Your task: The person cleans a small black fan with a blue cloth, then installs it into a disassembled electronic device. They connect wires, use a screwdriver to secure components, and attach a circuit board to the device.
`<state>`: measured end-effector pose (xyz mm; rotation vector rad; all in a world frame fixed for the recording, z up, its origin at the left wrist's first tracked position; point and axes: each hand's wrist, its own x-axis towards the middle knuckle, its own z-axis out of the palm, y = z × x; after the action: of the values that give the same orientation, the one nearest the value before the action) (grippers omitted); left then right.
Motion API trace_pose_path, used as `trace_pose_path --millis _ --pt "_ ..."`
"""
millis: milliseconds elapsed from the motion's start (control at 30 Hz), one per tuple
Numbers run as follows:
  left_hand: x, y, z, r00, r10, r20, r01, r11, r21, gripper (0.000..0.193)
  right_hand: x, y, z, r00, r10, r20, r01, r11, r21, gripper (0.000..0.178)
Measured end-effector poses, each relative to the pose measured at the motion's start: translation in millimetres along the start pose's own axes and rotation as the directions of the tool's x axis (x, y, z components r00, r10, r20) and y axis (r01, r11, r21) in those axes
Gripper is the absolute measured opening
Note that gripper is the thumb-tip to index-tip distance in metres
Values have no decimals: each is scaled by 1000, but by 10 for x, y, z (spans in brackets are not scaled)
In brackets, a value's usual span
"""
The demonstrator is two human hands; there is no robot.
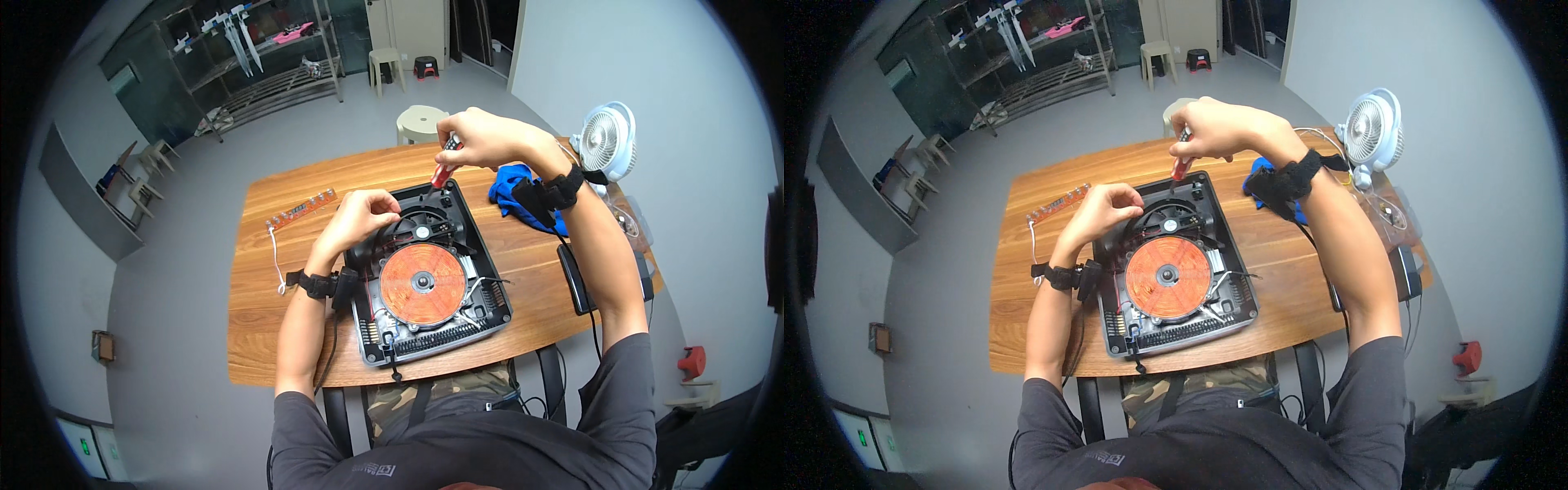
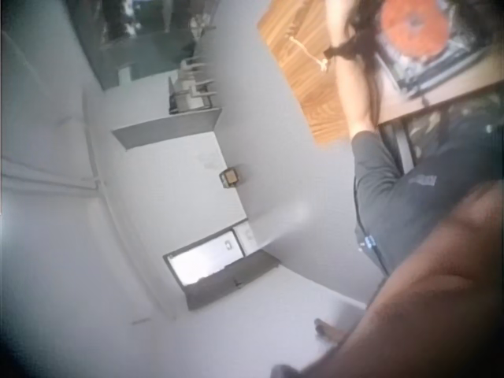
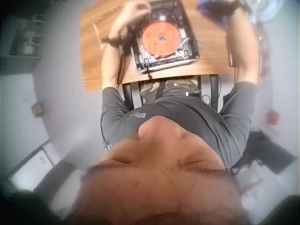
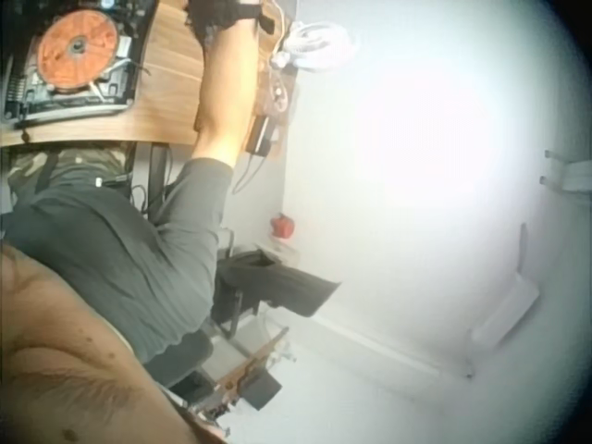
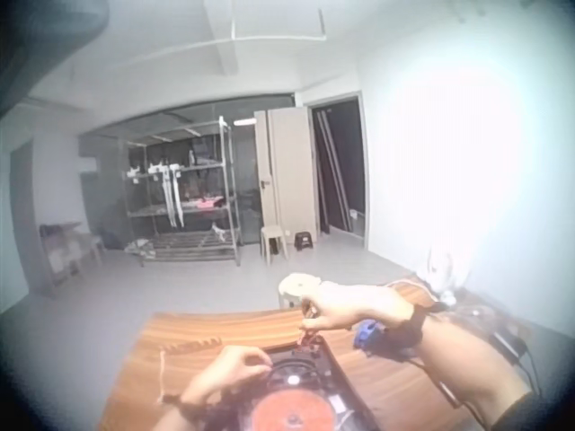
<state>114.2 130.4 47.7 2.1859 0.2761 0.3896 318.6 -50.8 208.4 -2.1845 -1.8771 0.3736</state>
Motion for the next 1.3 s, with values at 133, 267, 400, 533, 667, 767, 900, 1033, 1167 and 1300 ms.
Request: trace_pose_path --millis 133,267,400,533,667,767,900,1033,1167,1300 --pt "-41 46 -31 998 -5 -68 2 999 -51 18 -54 25 -19 997 -59 -59 66 989 134 37" --pt "-58 154 -58 997 -61 -40 59 997 -43 20 -74 66 56 987 -101 -124 124 974 191 33" --pt "-49 135 -34 997 -75 -12 74 993 -97 21 -55 70 145 962 -202 -183 229 963 139 31" --pt "-49 127 -50 997 -83 -6 82 993 -84 19 -74 34 150 971 -170 -171 198 966 168 32" --pt "-27 52 -31 996 -70 -51 64 992 -111 12 -72 21 133 974 -156 -163 187 962 199 32" --pt "-34 65 -39 999 -23 -46 23 1000 -12 9 -63 12 132 978 -150 -148 179 962 206 33" --pt "-53 43 -51 998 -38 -55 38 999 0 10 -54 -34 125 988 -116 -106 136 969 207 38" --pt "-54 77 -42 997 -48 -53 49 999 23 11 -68 -34 115 990 -103 -93 121 969 215 41" --pt "-45 -12 -40 997 -41 -66 44 998 38 12 -37 -35 157 979 -157 -133 184 956 227 33" --pt "-37 13 -45 998 -36 -46 38 999 34 13 -27 -87 139 987 -131 -97 149 967 209 40"
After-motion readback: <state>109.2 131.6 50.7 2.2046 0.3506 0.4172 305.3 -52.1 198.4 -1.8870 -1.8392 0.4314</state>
